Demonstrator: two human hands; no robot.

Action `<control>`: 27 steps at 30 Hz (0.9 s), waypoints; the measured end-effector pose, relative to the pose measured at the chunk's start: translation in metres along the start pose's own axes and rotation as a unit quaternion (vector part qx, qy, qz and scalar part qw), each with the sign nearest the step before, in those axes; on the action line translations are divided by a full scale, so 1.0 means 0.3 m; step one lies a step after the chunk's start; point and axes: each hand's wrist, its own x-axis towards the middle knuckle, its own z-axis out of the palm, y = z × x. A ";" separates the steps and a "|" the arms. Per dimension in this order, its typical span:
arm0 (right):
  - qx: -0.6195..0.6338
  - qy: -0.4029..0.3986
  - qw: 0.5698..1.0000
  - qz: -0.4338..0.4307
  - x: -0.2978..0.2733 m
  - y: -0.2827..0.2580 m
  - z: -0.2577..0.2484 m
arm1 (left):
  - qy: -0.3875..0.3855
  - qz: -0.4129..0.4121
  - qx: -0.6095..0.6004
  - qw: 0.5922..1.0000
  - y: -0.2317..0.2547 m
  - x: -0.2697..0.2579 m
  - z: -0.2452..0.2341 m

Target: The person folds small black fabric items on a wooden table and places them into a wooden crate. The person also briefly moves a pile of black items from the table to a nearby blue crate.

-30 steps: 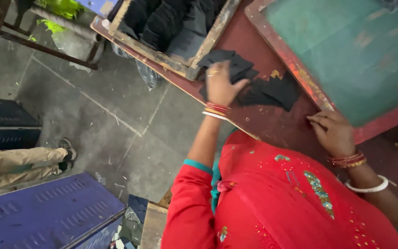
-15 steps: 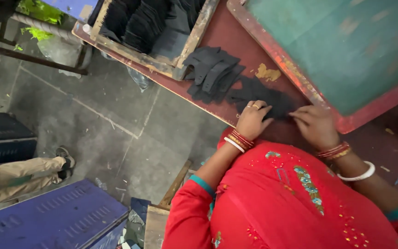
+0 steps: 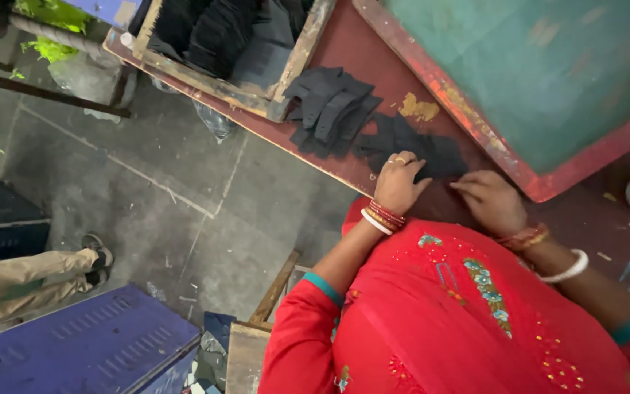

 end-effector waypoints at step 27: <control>-0.016 0.040 0.999 -0.001 0.188 -0.005 0.082 | 0.000 0.003 -0.019 1.000 -0.006 -0.009 0.008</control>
